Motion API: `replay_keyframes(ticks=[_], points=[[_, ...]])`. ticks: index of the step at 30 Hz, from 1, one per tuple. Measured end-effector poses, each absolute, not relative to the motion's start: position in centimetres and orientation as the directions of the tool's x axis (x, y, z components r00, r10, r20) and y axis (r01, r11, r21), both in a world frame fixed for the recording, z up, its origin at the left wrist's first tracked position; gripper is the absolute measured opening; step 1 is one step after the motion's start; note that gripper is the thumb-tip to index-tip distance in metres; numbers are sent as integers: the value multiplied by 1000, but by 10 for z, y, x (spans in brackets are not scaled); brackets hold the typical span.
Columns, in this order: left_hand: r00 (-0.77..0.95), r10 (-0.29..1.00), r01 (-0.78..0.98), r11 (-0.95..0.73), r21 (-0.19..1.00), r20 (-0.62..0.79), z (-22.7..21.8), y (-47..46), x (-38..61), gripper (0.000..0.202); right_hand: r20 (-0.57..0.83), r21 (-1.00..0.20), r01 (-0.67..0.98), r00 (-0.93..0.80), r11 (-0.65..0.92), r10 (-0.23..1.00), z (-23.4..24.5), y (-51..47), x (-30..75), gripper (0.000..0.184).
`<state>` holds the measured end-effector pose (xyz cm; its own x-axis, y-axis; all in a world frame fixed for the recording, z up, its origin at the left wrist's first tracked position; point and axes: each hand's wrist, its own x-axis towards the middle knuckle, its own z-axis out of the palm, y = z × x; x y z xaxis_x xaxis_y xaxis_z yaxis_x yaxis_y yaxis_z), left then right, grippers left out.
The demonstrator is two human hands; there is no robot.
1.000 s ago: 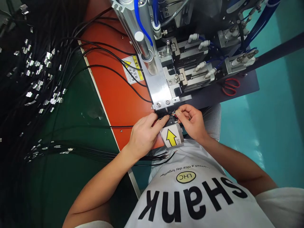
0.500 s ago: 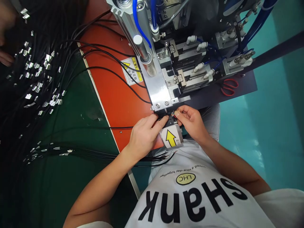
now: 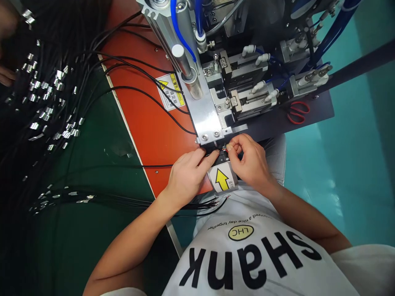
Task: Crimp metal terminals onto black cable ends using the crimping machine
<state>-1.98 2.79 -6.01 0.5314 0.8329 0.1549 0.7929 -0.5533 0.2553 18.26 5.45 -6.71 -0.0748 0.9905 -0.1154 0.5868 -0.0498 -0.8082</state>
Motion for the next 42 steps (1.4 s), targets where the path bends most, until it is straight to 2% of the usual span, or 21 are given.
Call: replay_keyframes(ticks=[4,6,8,10,13,17,22,26,30,38,42], points=[[529,836,801,-548,241,145,-59,27,-19,37,-397,-893,294,-159,-341,904,-76,59,188,15],[528,837,798,-546,255,143,-59,27,-19,37,-450,-891,162,-195,-423,872,-81,57,192,18],[527,837,792,-546,274,148,-60,27,-19,37,-433,-901,115,-172,-418,885,-82,53,195,19],[525,837,788,-546,285,151,-60,27,-19,37,-349,-929,166,-100,-330,932,-80,46,196,16],[524,838,788,-544,288,150,-59,28,-20,37,-140,-937,327,-28,-123,990,-74,39,193,8],[515,843,786,-537,307,154,-57,29,-19,36,22,-903,426,-72,51,997,-71,41,191,4],[507,843,771,-536,343,178,-57,30,-18,36,-61,-916,402,-162,9,985,-78,53,194,6],[504,841,759,-541,363,199,-57,32,-18,36,-88,-893,451,-170,-2,982,-76,56,197,5],[495,846,762,-532,370,198,-56,33,-18,36,-127,-900,432,-144,-53,982,-72,57,195,10],[497,852,776,-521,356,164,-54,32,-18,36,19,-885,460,-114,70,993,-68,57,183,8],[498,852,770,-519,371,158,-56,32,-20,36,21,-882,464,-122,76,992,-67,54,185,8]])
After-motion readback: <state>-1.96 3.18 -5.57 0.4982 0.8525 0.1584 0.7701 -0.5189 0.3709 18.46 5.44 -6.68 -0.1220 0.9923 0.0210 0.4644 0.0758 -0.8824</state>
